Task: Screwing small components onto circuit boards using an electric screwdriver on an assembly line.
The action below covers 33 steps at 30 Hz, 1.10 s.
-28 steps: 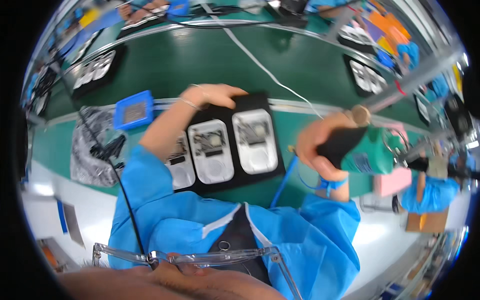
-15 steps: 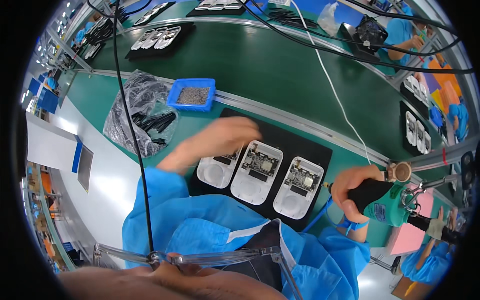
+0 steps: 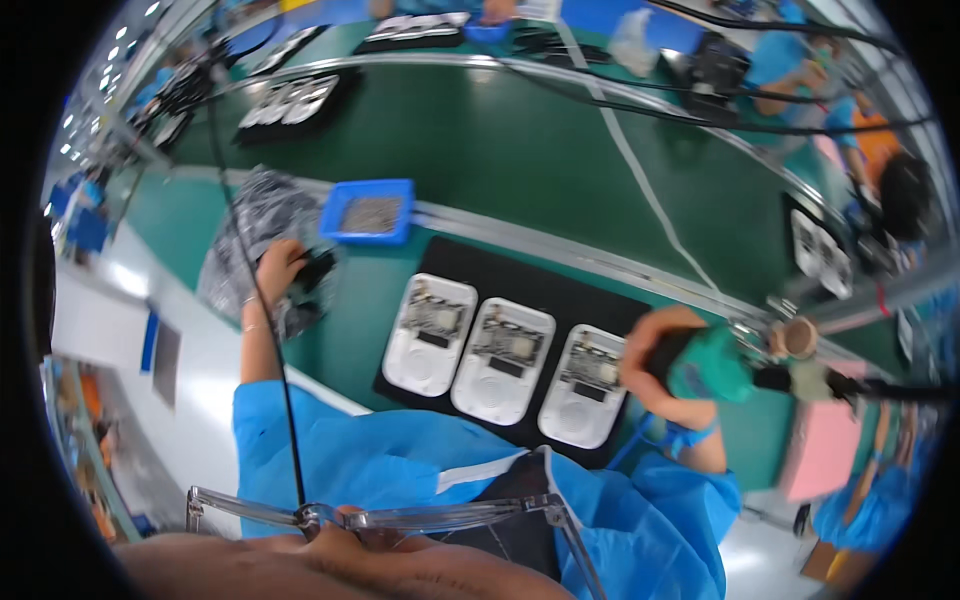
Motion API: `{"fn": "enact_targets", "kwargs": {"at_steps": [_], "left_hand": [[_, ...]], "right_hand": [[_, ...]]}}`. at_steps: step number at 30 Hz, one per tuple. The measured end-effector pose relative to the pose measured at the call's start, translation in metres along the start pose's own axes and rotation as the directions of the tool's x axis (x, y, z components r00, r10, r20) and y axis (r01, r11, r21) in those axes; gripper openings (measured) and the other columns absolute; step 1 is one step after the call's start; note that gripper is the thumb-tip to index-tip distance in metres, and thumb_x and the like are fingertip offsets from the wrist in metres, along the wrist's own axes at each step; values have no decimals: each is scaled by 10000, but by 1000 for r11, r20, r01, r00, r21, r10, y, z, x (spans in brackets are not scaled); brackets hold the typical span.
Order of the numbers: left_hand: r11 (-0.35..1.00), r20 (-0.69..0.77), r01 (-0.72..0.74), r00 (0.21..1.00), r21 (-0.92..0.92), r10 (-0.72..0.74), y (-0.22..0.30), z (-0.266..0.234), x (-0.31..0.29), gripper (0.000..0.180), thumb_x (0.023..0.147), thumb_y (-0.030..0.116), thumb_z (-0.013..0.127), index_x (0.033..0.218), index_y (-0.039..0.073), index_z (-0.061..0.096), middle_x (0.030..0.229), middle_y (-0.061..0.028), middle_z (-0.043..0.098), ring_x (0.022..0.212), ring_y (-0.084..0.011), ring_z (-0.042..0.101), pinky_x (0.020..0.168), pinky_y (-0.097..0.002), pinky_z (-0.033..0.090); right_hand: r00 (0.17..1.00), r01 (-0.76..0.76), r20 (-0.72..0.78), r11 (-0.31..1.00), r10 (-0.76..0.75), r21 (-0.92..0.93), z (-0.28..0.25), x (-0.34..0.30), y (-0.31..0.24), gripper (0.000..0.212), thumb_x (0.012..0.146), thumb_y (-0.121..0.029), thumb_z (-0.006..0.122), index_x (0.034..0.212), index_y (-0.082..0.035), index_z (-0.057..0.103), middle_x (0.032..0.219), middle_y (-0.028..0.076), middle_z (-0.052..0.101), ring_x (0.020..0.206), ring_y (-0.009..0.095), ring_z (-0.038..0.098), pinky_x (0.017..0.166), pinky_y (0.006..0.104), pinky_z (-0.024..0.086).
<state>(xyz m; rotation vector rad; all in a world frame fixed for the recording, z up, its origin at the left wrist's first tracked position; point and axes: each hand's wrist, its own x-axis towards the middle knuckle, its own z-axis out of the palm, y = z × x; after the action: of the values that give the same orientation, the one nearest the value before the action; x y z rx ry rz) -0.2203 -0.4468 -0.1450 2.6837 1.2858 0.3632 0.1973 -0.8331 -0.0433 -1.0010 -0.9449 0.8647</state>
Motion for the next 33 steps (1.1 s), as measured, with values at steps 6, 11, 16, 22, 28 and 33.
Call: {"fn": "enact_targets", "kwargs": {"at_steps": [6, 11, 16, 22, 28, 33], "left_hand": [[955, 40, 141, 990, -262, -136, -87, 29, -23, 151, 617, -4, 576, 724, 5, 470, 608, -132, 465, 599, -284, 496, 563, -362, 396], [965, 8, -23, 1000, -261, 26, -17, 2, -5, 200, 602, -38, 587, 786, -3, 514, 702, -138, 503, 679, -286, 516, 609, -357, 409], [996, -330, -78, 942, -33, 63, -30, 2, -21, 150, 817, 6, 537, 956, -26, 584, 931, -186, 568, 891, -348, 545, 788, -358, 436], [912, -302, -222, 946, -345, 116, 146, -16, -19, 195, 817, 0, 555, 1006, 13, 598, 883, -130, 590, 833, -200, 582, 733, -283, 464], [738, -245, -513, 858, -439, 451, 232, 15, -15, 149, 736, -10, 622, 876, -5, 571, 859, -134, 565, 765, -313, 580, 643, -351, 487], [686, -222, -603, 794, -407, 566, 232, 29, -6, 154, 697, -10, 625, 843, -1, 578, 845, -117, 544, 777, -284, 548, 675, -344, 474]], "right_hand": [[977, -14, 209, 989, 45, -150, 17, 24, -3, 240, 717, -55, 665, 923, -31, 545, 872, 35, 555, 749, 81, 513, 670, 245, 425], [980, 25, 200, 991, 2, -133, 24, 31, 14, 203, 736, -21, 648, 902, -35, 532, 875, 52, 563, 727, 75, 519, 672, 238, 425], [975, 111, 209, 984, -81, -136, 24, 39, 22, 257, 739, -30, 649, 957, 1, 517, 731, 14, 566, 679, 66, 524, 629, 218, 423], [991, 33, 132, 998, -25, -53, 42, 54, 23, 270, 763, -15, 600, 976, 1, 436, 664, 47, 525, 563, 105, 512, 504, 234, 420], [972, 131, 197, 991, -131, 17, 67, 88, 52, 230, 794, 25, 513, 983, 7, 382, 627, 42, 494, 481, 97, 448, 447, 233, 374], [982, 113, 139, 986, -130, 119, 87, 99, 71, 207, 780, 32, 590, 959, 10, 489, 666, -23, 524, 543, 31, 489, 485, 193, 375]]}}
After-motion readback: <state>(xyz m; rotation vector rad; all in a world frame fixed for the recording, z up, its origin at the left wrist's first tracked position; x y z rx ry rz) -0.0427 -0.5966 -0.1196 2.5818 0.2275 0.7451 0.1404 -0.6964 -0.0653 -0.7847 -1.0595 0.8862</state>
